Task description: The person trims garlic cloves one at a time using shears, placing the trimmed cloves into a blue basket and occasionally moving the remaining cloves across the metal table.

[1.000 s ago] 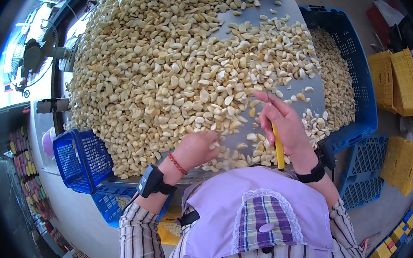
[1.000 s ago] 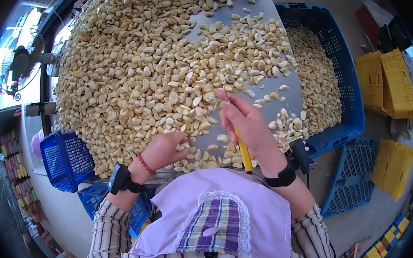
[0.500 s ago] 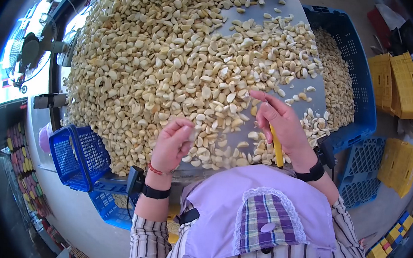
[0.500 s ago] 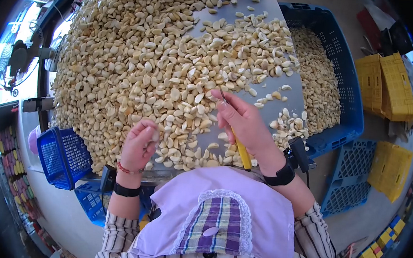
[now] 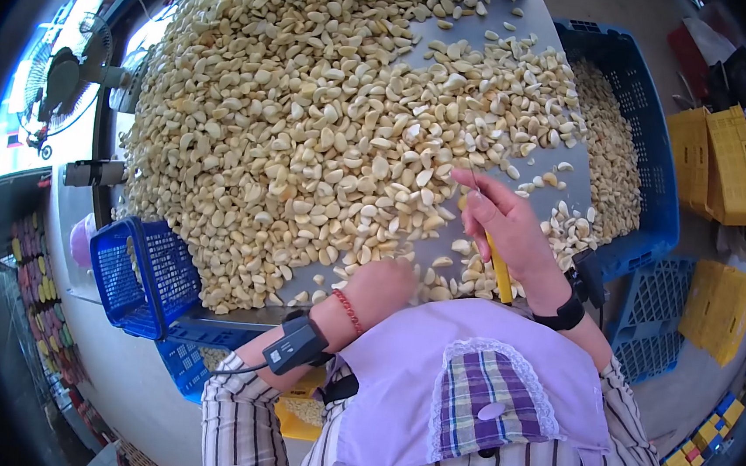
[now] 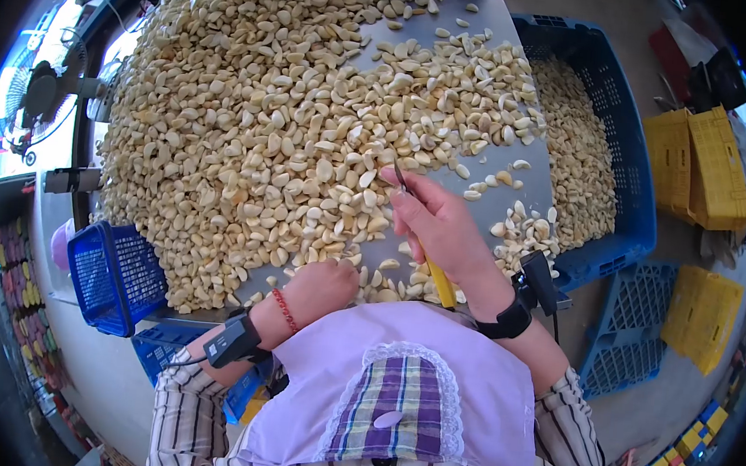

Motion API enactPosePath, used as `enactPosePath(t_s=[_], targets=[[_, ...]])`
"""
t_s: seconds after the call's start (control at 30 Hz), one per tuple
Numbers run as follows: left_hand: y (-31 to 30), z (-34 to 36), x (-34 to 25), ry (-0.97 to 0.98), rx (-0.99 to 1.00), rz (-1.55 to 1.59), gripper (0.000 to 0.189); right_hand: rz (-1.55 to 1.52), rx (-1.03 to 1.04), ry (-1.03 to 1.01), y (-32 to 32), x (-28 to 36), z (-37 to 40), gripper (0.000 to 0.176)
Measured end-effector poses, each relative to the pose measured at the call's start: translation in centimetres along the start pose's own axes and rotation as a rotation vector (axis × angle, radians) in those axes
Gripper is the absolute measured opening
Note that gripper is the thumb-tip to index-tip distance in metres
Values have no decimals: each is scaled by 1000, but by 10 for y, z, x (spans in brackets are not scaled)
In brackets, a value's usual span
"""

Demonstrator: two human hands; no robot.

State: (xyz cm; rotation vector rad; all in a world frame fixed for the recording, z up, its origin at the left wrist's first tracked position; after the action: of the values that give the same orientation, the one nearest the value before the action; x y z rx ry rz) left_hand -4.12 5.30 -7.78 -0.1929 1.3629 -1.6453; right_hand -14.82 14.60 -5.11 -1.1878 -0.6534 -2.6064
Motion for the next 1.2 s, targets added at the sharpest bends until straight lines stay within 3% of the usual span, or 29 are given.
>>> enactPosePath(t_s=[0.13,0.23,0.33,0.4,0.43,0.5,0.53,0.57,0.63,0.7,0.77,0.83,0.97,1.03,1.1,1.17,1.2], targets=[[-5,-16,-3,13,-10,0,10,120,-3,30,9,5,7,40],[-3,-17,9,-96,21,43,11,201,-2,37,11,7,11,42],[-14,-3,29,-254,-72,182,12,231,-2,25,7,1,12,42],[-8,17,57,-368,-368,1057,10,238,-5,12,5,-2,12,42],[-11,24,59,-364,-368,1059,10,243,15,1,9,-2,11,45],[-1,44,63,-557,-575,1913,10,251,37,-13,19,2,10,49],[-4,50,66,-562,-699,1964,11,271,104,-43,32,7,13,50],[-5,51,63,-557,-704,1963,11,291,172,-73,44,11,14,52],[-18,57,65,-509,-931,1976,8,339,247,-100,55,11,13,58],[-25,59,62,-461,-961,1908,10,610,333,-225,70,7,15,63],[-32,59,56,-417,-985,1840,11,571,356,-183,75,5,17,66],[-51,66,54,-433,-1062,1468,10,573,380,-220,81,11,21,63],[-61,67,47,-409,-1066,1412,10,428,449,-41,83,3,20,58],[-53,70,50,-345,-1031,1483,7,426,462,77,80,-2,22,52],[-66,59,33,300,-993,2283,15,416,440,37,79,-1,19,48],[-66,72,55,309,-1036,2220,24,316,344,79,69,-1,15,47],[-60,86,76,248,-1212,2311,21,277,326,46,65,0,12,46]])
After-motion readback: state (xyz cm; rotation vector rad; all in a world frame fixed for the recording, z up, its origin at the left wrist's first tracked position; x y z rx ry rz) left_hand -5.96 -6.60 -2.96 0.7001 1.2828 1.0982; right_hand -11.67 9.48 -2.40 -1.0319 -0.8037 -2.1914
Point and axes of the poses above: each hand's wrist, its own z-axis away from the middle knuckle, its own y-axis out of the palm, x = y × z, the point moved 10 cm from there along -z, towards the middle knuckle, and after that the axes turned 7 degrees about y, right-handed, at the moved point
